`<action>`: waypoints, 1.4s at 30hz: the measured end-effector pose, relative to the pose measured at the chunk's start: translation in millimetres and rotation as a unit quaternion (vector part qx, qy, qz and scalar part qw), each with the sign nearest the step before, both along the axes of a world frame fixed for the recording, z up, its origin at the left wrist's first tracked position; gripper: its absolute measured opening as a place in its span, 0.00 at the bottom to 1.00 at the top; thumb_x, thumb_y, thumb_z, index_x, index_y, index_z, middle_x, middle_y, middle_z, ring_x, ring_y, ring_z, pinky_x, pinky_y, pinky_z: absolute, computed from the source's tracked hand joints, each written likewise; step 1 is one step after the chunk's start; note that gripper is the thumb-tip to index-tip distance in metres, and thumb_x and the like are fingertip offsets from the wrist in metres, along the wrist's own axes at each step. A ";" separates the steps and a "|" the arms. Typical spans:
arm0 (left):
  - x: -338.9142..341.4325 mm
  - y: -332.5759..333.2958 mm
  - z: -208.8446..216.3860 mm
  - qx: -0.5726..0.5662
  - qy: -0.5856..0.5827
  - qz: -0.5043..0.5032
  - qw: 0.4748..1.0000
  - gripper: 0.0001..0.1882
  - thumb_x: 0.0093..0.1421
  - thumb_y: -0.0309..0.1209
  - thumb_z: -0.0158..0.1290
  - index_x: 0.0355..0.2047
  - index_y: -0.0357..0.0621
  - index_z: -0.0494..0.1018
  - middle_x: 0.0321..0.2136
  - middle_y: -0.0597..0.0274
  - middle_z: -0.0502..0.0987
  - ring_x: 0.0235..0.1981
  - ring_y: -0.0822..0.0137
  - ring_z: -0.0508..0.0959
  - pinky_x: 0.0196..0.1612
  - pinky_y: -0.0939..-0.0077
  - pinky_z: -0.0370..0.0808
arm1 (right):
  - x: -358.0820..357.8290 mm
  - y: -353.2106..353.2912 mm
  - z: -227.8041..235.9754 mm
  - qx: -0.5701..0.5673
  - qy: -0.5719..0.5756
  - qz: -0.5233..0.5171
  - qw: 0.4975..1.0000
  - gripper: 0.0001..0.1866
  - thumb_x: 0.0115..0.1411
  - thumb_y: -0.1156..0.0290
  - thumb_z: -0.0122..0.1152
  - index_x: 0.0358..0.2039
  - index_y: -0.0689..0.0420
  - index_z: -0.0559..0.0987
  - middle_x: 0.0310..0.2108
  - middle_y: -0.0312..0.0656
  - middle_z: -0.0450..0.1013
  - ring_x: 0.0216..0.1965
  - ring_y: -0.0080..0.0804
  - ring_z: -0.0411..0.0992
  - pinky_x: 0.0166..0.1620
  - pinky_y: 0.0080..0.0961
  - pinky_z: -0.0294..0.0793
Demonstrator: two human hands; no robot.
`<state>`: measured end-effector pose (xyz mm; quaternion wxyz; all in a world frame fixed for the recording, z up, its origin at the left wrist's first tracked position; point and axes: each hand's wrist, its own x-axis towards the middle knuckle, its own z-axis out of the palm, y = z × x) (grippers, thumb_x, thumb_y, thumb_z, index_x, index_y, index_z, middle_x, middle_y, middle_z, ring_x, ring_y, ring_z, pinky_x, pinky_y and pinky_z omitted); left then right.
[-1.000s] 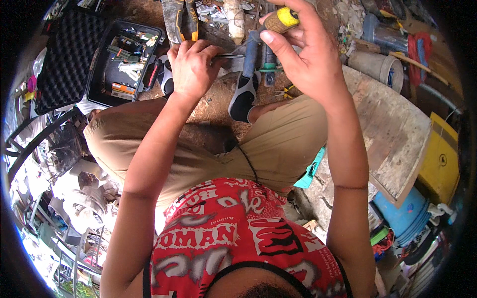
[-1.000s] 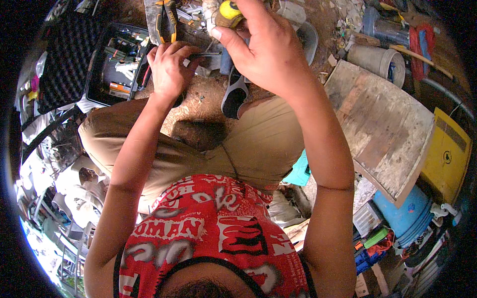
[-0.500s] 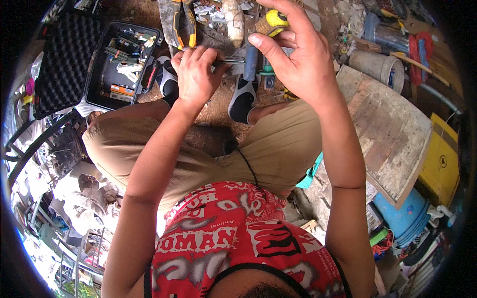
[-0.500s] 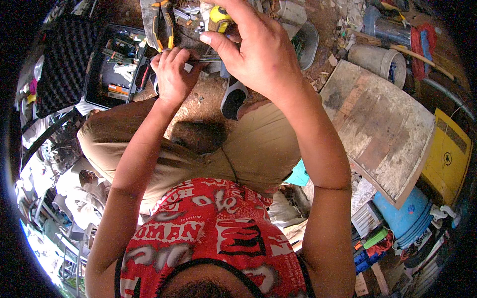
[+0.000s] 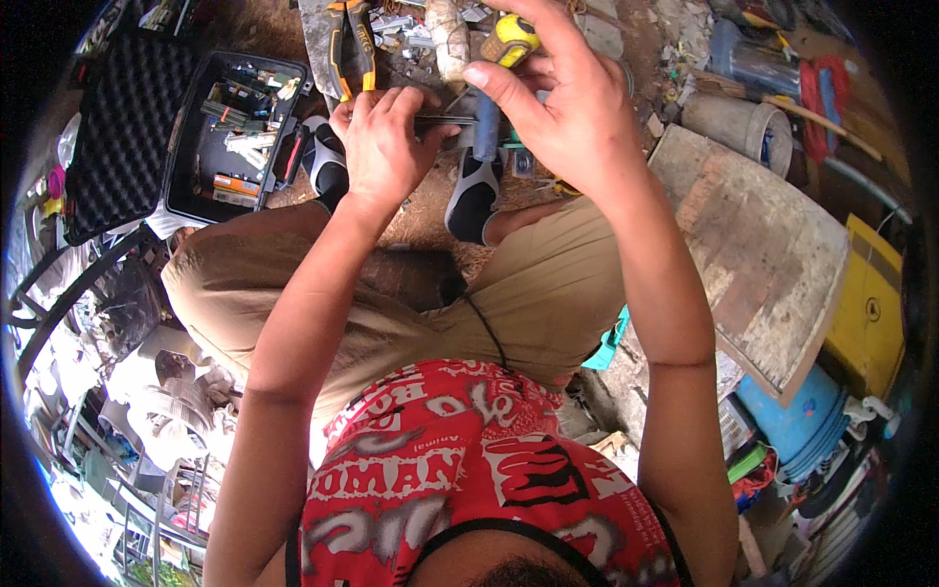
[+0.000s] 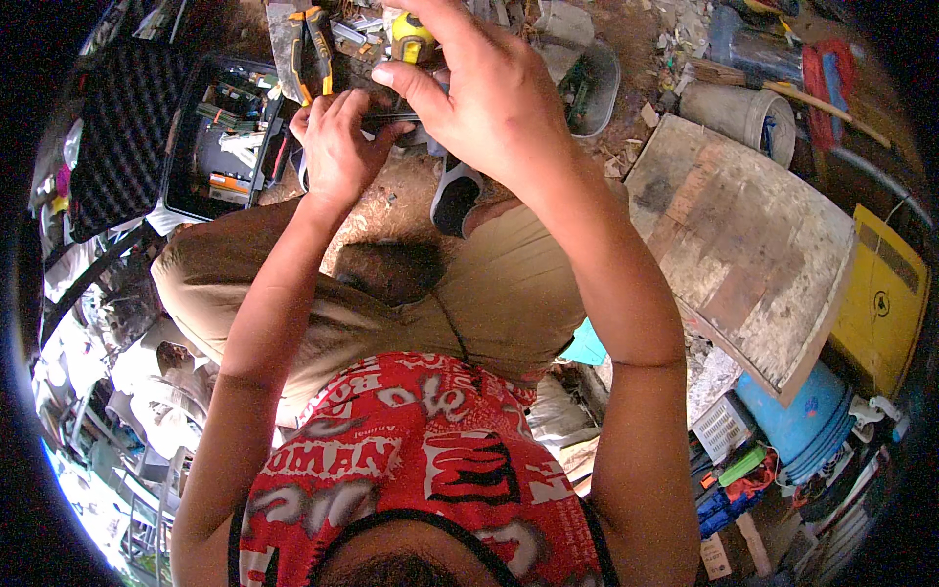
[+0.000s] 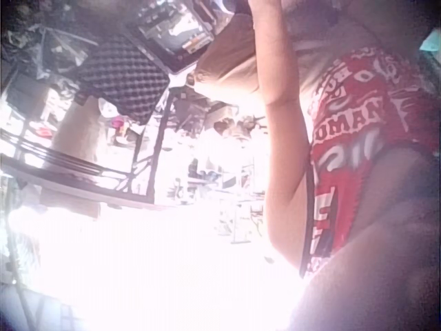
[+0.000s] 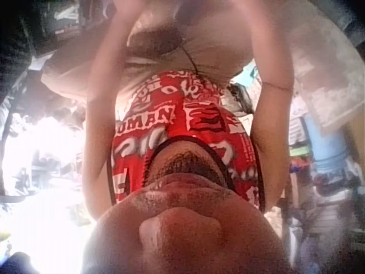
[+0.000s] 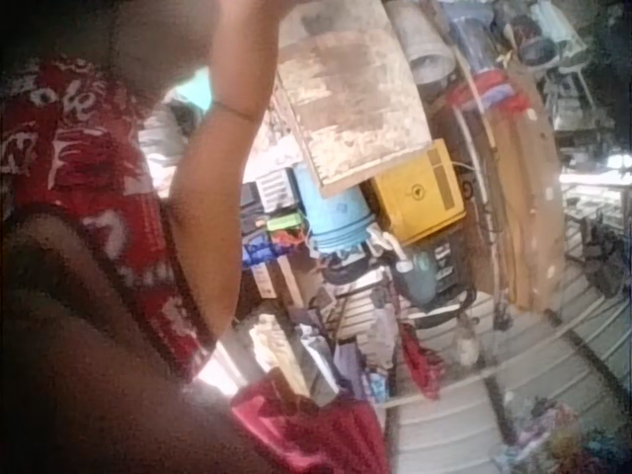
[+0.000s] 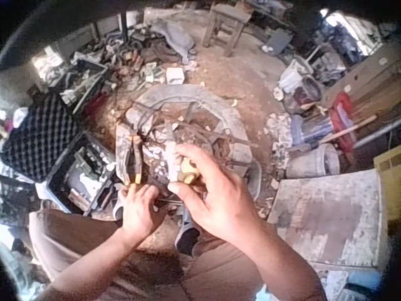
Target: The person disassembles an electronic circuit board using a file and a screwdriver, removing small components and placing them into a toolbox.
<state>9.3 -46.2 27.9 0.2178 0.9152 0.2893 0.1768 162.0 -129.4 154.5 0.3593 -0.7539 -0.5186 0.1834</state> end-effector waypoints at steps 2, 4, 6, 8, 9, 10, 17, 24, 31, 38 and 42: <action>2.7 -1.2 0.9 0.007 -0.020 0.004 1.000 0.16 0.47 0.47 0.63 0.31 0.55 0.76 0.30 0.68 0.78 0.37 0.61 0.74 0.49 0.54 0.59 | 0.8 1.2 -8.9 0.032 -0.019 0.008 0.999 0.26 0.59 0.67 0.62 0.56 0.58 0.67 0.46 0.55 0.74 0.43 0.43 0.77 0.43 0.32 0.80; 1.6 -3.4 -4.1 0.025 -0.045 0.010 0.999 0.15 0.49 0.48 0.62 0.31 0.55 0.77 0.29 0.69 0.79 0.37 0.60 0.74 0.49 0.54 0.59 | -2.7 5.4 -3.6 0.018 -0.032 0.015 0.999 0.27 0.59 0.67 0.62 0.57 0.59 0.66 0.46 0.55 0.74 0.43 0.45 0.77 0.43 0.33 0.80; 1.4 -3.9 -8.0 0.027 -0.063 0.005 0.998 0.14 0.51 0.48 0.61 0.30 0.55 0.77 0.29 0.69 0.79 0.36 0.60 0.74 0.48 0.54 0.59 | -1.3 4.6 -4.6 0.033 -0.049 0.019 0.998 0.28 0.59 0.66 0.62 0.57 0.60 0.65 0.47 0.56 0.73 0.44 0.46 0.77 0.44 0.35 0.80; 2.5 -5.2 -11.9 0.039 -0.065 0.005 0.997 0.14 0.52 0.49 0.59 0.29 0.55 0.77 0.29 0.69 0.79 0.35 0.60 0.73 0.47 0.55 0.59 | 0.7 6.2 -11.6 0.073 -0.080 0.026 0.994 0.29 0.59 0.66 0.62 0.58 0.61 0.65 0.48 0.56 0.73 0.45 0.46 0.76 0.45 0.36 0.79; 3.2 -6.0 -13.8 0.050 -0.058 0.007 0.997 0.14 0.52 0.49 0.59 0.29 0.55 0.77 0.28 0.69 0.79 0.34 0.60 0.73 0.46 0.55 0.59 | -0.3 6.2 -11.9 0.058 -0.069 0.025 0.996 0.29 0.59 0.66 0.62 0.58 0.61 0.65 0.49 0.57 0.72 0.46 0.47 0.76 0.45 0.37 0.79; 3.6 -6.9 -15.9 0.060 -0.051 0.010 0.997 0.14 0.52 0.49 0.59 0.28 0.55 0.77 0.28 0.69 0.78 0.33 0.60 0.73 0.45 0.56 0.59 | -1.3 6.5 -11.6 0.043 -0.059 0.024 0.997 0.29 0.59 0.66 0.62 0.58 0.62 0.64 0.49 0.57 0.72 0.47 0.48 0.76 0.46 0.37 0.79; 0.7 -9.5 -36.3 0.064 -0.091 0.005 0.994 0.16 0.53 0.52 0.57 0.30 0.56 0.75 0.25 0.73 0.76 0.29 0.61 0.71 0.41 0.59 0.58 | -5.7 2.7 -16.9 0.106 -0.062 0.030 0.992 0.29 0.59 0.66 0.62 0.58 0.63 0.65 0.51 0.56 0.71 0.47 0.49 0.75 0.47 0.36 0.78; -3.5 -11.3 -40.4 0.081 -0.090 0.006 0.993 0.21 0.51 0.58 0.55 0.32 0.56 0.73 0.26 0.75 0.76 0.31 0.62 0.70 0.41 0.56 0.57 | -7.9 -3.4 -10.2 0.106 -0.059 0.030 0.992 0.30 0.58 0.67 0.63 0.58 0.62 0.65 0.53 0.55 0.70 0.47 0.47 0.76 0.46 0.34 0.79; -0.6 -14.4 -40.3 0.048 -0.058 0.011 0.997 0.25 0.49 0.61 0.56 0.33 0.55 0.73 0.29 0.77 0.76 0.36 0.62 0.71 0.45 0.53 0.56 | -8.2 -9.1 -11.4 0.112 -0.066 0.026 0.991 0.30 0.58 0.68 0.63 0.59 0.61 0.64 0.53 0.54 0.71 0.45 0.46 0.76 0.45 0.34 0.79; 5.1 -17.6 -20.9 0.067 -0.048 0.008 0.997 0.23 0.51 0.55 0.58 0.37 0.52 0.73 0.30 0.72 0.76 0.39 0.62 0.72 0.53 0.50 0.55 | -7.6 -7.7 -14.2 0.078 -0.065 0.022 0.995 0.32 0.59 0.67 0.62 0.61 0.60 0.62 0.53 0.55 0.70 0.45 0.48 0.76 0.46 0.35 0.79; 10.0 -24.4 -21.8 0.022 -0.044 -0.001 0.999 0.20 0.55 0.46 0.57 0.40 0.47 0.71 0.31 0.65 0.75 0.38 0.58 0.72 0.50 0.52 0.58 | -4.8 -4.8 -17.5 0.109 -0.090 0.038 0.989 0.32 0.60 0.68 0.61 0.62 0.59 0.60 0.55 0.56 0.68 0.48 0.50 0.75 0.47 0.36 0.79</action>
